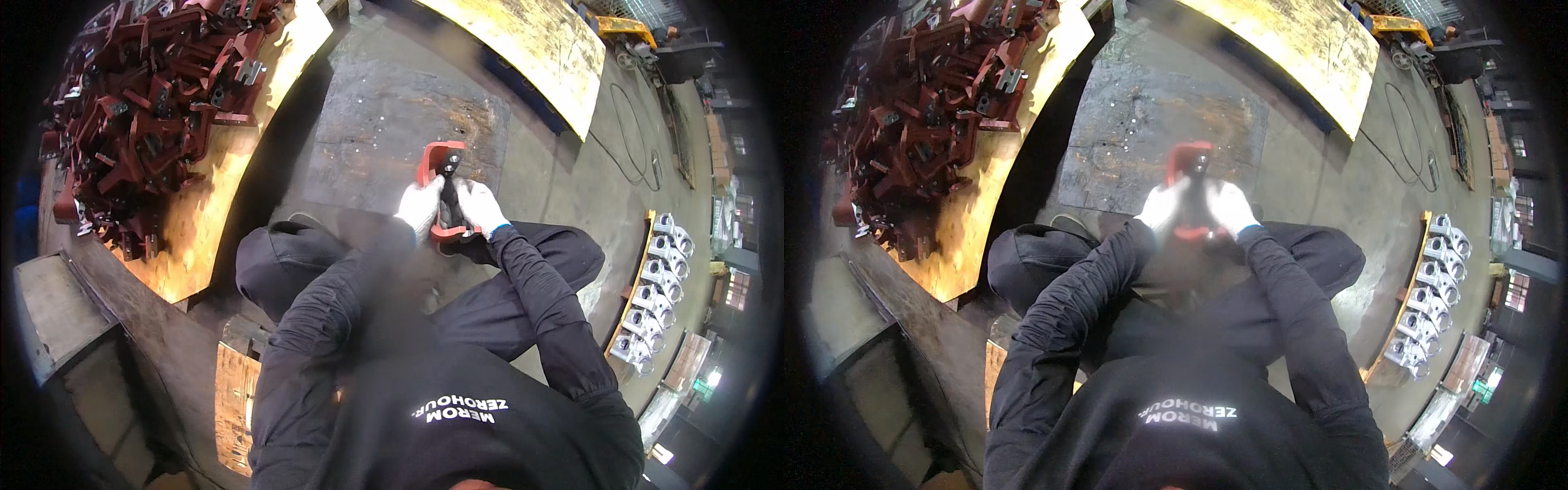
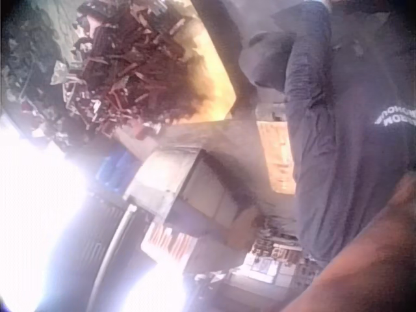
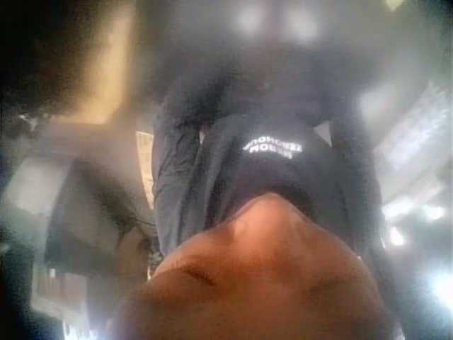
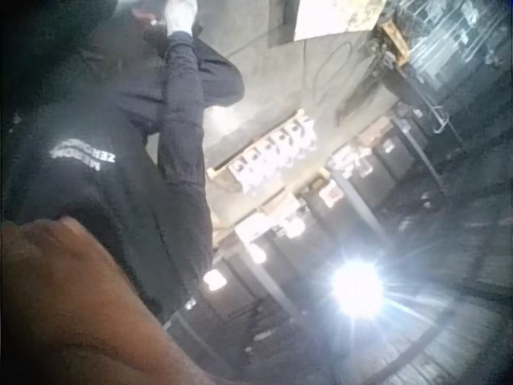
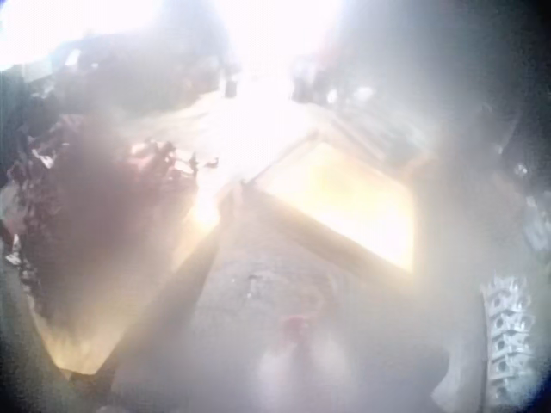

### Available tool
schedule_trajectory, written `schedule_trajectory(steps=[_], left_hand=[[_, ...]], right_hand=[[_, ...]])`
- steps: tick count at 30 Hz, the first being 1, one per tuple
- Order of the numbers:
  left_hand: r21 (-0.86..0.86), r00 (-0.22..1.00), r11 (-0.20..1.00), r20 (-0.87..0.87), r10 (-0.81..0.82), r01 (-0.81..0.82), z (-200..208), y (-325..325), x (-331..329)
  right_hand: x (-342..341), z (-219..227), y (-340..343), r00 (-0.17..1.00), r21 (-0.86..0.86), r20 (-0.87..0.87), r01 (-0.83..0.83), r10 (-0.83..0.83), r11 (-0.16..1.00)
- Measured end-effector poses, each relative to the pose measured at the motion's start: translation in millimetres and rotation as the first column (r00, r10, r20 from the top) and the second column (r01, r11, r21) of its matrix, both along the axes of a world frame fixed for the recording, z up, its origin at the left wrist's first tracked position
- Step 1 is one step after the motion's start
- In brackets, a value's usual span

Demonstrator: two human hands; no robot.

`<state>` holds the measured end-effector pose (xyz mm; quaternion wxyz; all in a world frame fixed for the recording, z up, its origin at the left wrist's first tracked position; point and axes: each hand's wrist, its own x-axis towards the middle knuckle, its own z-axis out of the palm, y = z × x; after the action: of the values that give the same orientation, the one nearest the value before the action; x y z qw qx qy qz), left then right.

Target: The person sits on the floor and uses a handheld angle grinder to smooth the surfaces of red metal parts. They pick up each part from a pile, grind it, and place it back down, repeating this process throughout the clip.

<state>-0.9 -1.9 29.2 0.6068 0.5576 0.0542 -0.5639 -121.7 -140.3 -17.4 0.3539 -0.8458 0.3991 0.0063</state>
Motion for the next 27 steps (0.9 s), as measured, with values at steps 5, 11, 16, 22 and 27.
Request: schedule_trajectory(steps=[5, 11, 16, 22, 27], left_hand=[[-0.024, 0.923, 0.973, -0.323, 0.209, -0.229, 8.1, 6.8, 18.0], [-0.042, 0.940, 0.983, -0.305, 0.155, -0.176, 25.0, 4.0, 22.7], [-0.084, 0.946, 0.977, -0.280, 0.164, -0.194, -14.1, 1.9, 17.4], [-0.132, 0.907, 0.962, -0.386, 0.170, -0.237, 1.7, 6.3, 22.0], [-0.177, 0.893, 0.969, -0.444, 0.079, -0.174, 0.3, 6.6, 21.2]], right_hand=[[27.1, 83.8, 9.4, 0.897, -0.399, -0.365, -0.394, 0.250, 0.828], [41.4, 88.0, -8.2, 0.794, -0.502, -0.442, -0.605, 0.418, 0.618], [58.1, 92.3, -5.4, 0.772, -0.497, -0.462, -0.633, 0.437, 0.593], [23.5, 23.2, -12.1, 0.890, -0.302, -0.196, -0.454, 0.412, 0.838], [4.4, -64.5, -34.0, 0.781, -0.021, -0.151, -0.616, 0.606, 0.788]])
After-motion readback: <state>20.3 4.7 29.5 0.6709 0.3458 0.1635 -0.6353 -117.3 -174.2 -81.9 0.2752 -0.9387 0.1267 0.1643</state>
